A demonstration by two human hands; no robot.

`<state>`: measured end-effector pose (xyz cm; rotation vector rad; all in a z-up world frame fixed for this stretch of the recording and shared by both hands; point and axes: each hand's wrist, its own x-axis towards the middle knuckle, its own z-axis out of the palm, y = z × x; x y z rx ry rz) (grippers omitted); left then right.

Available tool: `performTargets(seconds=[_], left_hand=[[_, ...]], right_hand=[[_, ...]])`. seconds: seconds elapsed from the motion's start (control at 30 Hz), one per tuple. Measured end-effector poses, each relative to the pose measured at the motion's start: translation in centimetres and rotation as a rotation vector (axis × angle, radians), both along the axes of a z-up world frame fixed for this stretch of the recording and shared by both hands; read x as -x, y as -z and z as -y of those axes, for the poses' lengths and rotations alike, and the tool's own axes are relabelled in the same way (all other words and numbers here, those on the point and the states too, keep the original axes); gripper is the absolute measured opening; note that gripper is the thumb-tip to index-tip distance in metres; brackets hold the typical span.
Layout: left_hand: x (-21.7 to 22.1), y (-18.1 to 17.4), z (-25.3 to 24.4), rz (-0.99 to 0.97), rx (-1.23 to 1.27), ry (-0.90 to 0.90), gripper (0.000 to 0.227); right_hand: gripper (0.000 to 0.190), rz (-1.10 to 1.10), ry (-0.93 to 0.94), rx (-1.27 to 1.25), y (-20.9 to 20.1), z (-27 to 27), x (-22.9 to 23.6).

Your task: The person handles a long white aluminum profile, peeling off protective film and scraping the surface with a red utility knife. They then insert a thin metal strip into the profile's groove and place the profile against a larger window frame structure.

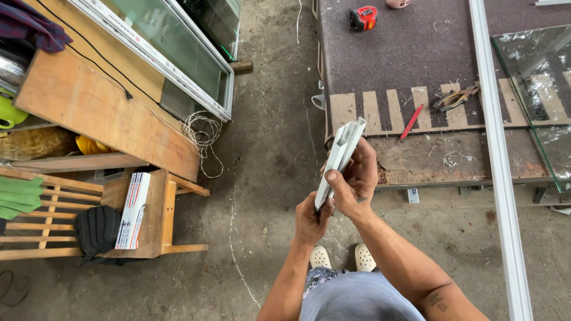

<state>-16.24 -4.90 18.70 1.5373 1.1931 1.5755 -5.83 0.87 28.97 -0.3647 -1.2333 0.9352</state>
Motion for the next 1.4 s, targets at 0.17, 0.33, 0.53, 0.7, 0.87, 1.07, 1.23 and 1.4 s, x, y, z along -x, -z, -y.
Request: performTargets(seconds=[0.17,0.33,0.53,0.7,0.87,1.07,1.23,1.4], left_hand=[[-0.8,1.1,-0.3,-0.027,-0.142,-0.057,0.042],[-1.1,1.2,-0.6,-0.043,-0.179,-0.057,0.05],[-1.5,1.6,-1.2,-0.044,-0.128,-0.036,0.064],[-1.9,1.1,-1.2,-0.026,-0.122,-0.002,0.057],[-2.2,0.7,-1.6,-0.003,-0.138,0.025,0.06],[-2.7,1.0,-1.3,0.004,-0.126,0.043,0.062],[-3.4,0.1,-0.6,0.076,-0.038,0.104,0.063],[-2.8,-5.1,-0.9,0.113,-0.166,0.139,0.058]], right_hand=[[0.066,0.007,0.0,-0.015,0.7,-0.2,0.6],[0.059,0.021,-0.013,-0.054,0.3,-0.3,0.8],[0.06,0.039,-0.037,-0.039,-0.7,-0.9,0.4],[0.06,0.083,-0.014,-0.028,-1.1,-1.3,-0.5],[0.06,0.064,0.0,0.0,-1.7,-1.5,-1.3],[0.056,0.078,0.036,-0.01,-2.0,-1.5,-1.8],[0.056,0.092,0.079,-0.066,-1.7,-1.0,-2.2],[0.057,0.093,0.048,-0.059,-1.1,0.4,-2.0]])
